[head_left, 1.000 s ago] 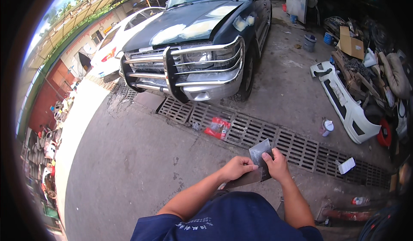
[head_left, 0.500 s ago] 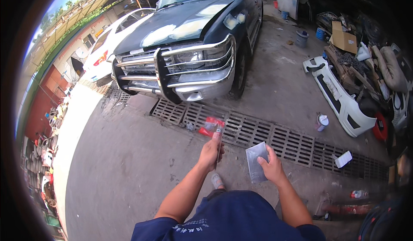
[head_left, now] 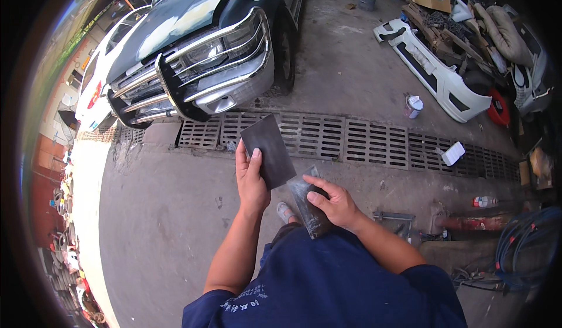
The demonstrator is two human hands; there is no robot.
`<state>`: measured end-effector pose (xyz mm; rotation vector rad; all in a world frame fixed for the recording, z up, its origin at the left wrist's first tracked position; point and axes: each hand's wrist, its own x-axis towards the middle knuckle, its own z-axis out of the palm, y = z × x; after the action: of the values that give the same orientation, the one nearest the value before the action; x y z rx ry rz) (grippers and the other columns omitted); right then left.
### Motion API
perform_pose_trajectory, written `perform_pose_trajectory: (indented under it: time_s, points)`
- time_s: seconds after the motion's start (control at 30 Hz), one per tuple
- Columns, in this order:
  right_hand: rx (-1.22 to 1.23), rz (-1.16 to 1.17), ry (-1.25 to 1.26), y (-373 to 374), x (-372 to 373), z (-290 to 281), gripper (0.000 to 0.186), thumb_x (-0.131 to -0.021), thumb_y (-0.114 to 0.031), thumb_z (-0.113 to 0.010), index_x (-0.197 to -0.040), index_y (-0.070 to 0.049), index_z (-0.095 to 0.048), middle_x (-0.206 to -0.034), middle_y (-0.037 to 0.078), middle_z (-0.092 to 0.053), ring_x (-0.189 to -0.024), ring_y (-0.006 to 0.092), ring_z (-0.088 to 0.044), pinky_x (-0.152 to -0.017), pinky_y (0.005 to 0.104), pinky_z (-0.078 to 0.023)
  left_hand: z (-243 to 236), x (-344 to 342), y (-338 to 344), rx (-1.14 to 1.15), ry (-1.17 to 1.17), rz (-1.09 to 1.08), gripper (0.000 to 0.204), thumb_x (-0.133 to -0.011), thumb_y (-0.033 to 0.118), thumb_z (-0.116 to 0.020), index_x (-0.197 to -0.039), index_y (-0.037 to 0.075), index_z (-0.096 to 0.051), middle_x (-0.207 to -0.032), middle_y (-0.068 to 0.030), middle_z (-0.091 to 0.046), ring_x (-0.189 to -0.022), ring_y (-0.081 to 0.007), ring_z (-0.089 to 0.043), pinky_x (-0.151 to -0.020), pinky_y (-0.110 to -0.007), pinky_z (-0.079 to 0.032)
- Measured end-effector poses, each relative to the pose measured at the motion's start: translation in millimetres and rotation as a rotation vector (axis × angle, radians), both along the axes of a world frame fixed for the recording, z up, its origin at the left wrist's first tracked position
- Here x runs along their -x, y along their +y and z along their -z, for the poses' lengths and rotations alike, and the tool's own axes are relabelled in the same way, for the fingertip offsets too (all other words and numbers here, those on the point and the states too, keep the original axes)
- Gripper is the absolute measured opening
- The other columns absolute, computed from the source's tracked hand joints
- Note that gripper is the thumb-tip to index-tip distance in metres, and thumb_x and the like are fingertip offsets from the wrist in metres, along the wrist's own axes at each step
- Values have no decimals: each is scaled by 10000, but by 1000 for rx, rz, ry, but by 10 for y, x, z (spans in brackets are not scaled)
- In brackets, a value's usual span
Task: The person sands a white filler patch on the hood of a dark-colored SUV using a sanding block. After sanding, they inspect the surface by hand and then rub the sandpaper against a metal bar to clean it.
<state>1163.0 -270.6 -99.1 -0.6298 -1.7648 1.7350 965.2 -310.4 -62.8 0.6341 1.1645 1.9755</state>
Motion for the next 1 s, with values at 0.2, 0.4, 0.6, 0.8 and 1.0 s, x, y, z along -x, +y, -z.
perform_pose_trajectory:
  time_s: [0.2, 0.4, 0.6, 0.8, 1.0]
  points:
    - [309, -79, 108, -53, 172, 37, 370, -981, -189, -517, -1314, -29, -543, -1178, 64, -632, -1029, 109, -571, -922, 260, -443, -102, -253, -6, -126, -64, 143, 461, -1010, 138, -390, -1458, 108, -288, -1362, -104, -475, -1197, -213, -522, -1006, -369, -443]
    - [113, 36, 98, 221, 233, -173, 343, -977, -164, -511, -1287, -31, -572, -1116, 67, -660, -983, 91, -578, -901, 256, -449, -151, -361, -40, -206, -111, 193, 474, -1014, 121, -371, -1477, 73, -278, -1429, -80, -421, -1276, -182, -440, -1069, -339, -355]
    - [34, 42, 69, 251, 227, -254, 332, -965, -160, -519, -1256, -17, -589, -1068, 90, -687, -962, 97, -593, -871, 251, -460, -56, -275, -137, -82, -101, 338, 450, -1021, 152, -371, -1458, 65, -306, -1382, -91, -469, -1244, -185, -474, -1050, -348, -382]
    - [-228, 45, -93, 137, 160, -256, 318, -929, -156, -544, -1225, -71, -625, -1029, 205, -680, -946, 212, -676, -837, 301, -491, -157, -200, -90, -122, -208, 338, 412, -1014, 173, -392, -1410, 60, -365, -1348, -114, -498, -1207, -215, -527, -1017, -376, -438]
    - [-115, 281, 93, 808, 217, -403, 340, -961, -194, -535, -1249, -23, -596, -984, 72, -690, -883, 90, -588, -824, 244, -465, -41, -267, -240, 53, -136, 482, 419, -1004, 170, -419, -1401, 45, -369, -1298, -111, -539, -1146, -217, -572, -969, -378, -478]
